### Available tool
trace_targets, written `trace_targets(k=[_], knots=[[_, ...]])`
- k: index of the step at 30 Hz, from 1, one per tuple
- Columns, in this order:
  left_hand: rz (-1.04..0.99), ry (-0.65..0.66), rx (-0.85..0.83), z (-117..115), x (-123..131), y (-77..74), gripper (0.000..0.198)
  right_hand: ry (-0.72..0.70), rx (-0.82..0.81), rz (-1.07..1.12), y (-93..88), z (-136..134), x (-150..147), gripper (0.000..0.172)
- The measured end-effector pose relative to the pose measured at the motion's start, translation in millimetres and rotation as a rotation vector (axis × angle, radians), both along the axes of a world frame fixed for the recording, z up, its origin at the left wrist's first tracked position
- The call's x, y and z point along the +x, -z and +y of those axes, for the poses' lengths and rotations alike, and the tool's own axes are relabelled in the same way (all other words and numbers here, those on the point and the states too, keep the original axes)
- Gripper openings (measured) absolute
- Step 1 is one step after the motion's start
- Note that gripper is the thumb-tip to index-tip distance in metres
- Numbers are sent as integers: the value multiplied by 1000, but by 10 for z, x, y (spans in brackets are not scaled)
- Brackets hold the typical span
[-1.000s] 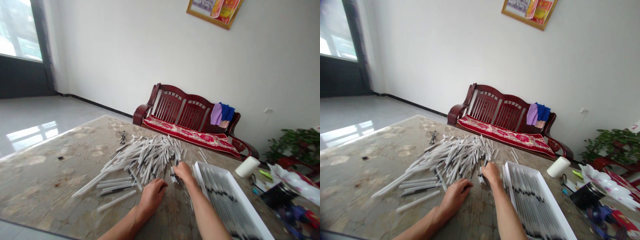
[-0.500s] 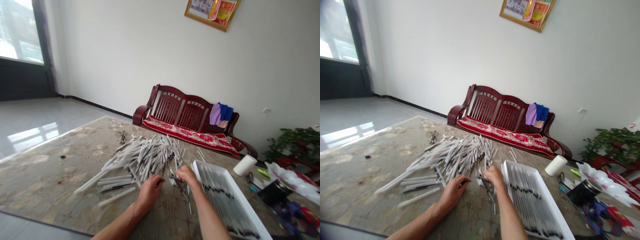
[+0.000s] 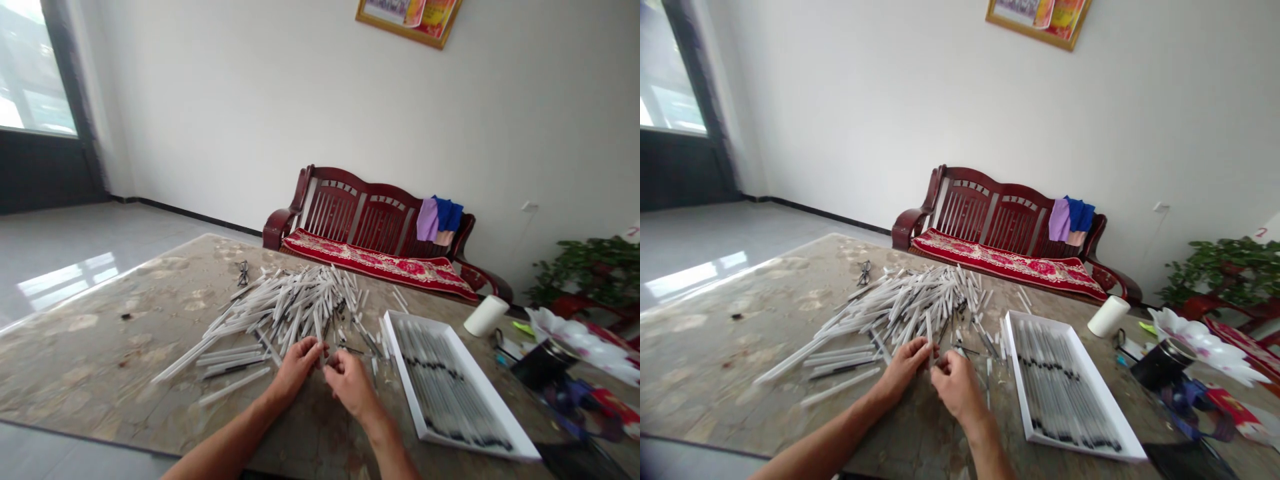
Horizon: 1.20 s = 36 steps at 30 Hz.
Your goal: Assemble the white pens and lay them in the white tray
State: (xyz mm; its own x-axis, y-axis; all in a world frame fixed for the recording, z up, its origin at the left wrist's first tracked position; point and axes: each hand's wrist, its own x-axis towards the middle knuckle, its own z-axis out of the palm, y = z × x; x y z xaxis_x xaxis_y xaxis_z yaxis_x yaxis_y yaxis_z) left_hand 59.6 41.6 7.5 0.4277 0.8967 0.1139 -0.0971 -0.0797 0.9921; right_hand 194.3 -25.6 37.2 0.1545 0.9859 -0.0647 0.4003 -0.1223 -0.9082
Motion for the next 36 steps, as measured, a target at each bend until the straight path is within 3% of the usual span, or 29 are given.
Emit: trace_targets(k=[4,7,11,15,21,25,29,32,36], knots=[[-26,-101,8,1,-46,-34,46,128,96,-168,55,-75,226,14],[14,-191,57,3,-72,-54,45,266,22,-531,-15,-125,470,12],[21,-189,87,4,-69,-68,58,191,-162,-960,-119,-123,539,14],[-70,-105,-57,10,-53,-51,62,95,-258,-1134,-189,-42,443,22],[-225,-47,-251,37,-39,-26,56,159,-225,-1080,-206,7,485,24],[-272,-40,-246,1,-34,-86,45,212,-51,-753,-50,21,537,19],[-194,-93,-84,-39,-47,-121,40,199,179,-343,33,61,500,22],[-108,-147,1,-34,-55,-74,41,217,318,-263,-119,52,450,24],[-30,-234,129,7,-61,20,40,234,531,-602,-462,-20,450,24]])
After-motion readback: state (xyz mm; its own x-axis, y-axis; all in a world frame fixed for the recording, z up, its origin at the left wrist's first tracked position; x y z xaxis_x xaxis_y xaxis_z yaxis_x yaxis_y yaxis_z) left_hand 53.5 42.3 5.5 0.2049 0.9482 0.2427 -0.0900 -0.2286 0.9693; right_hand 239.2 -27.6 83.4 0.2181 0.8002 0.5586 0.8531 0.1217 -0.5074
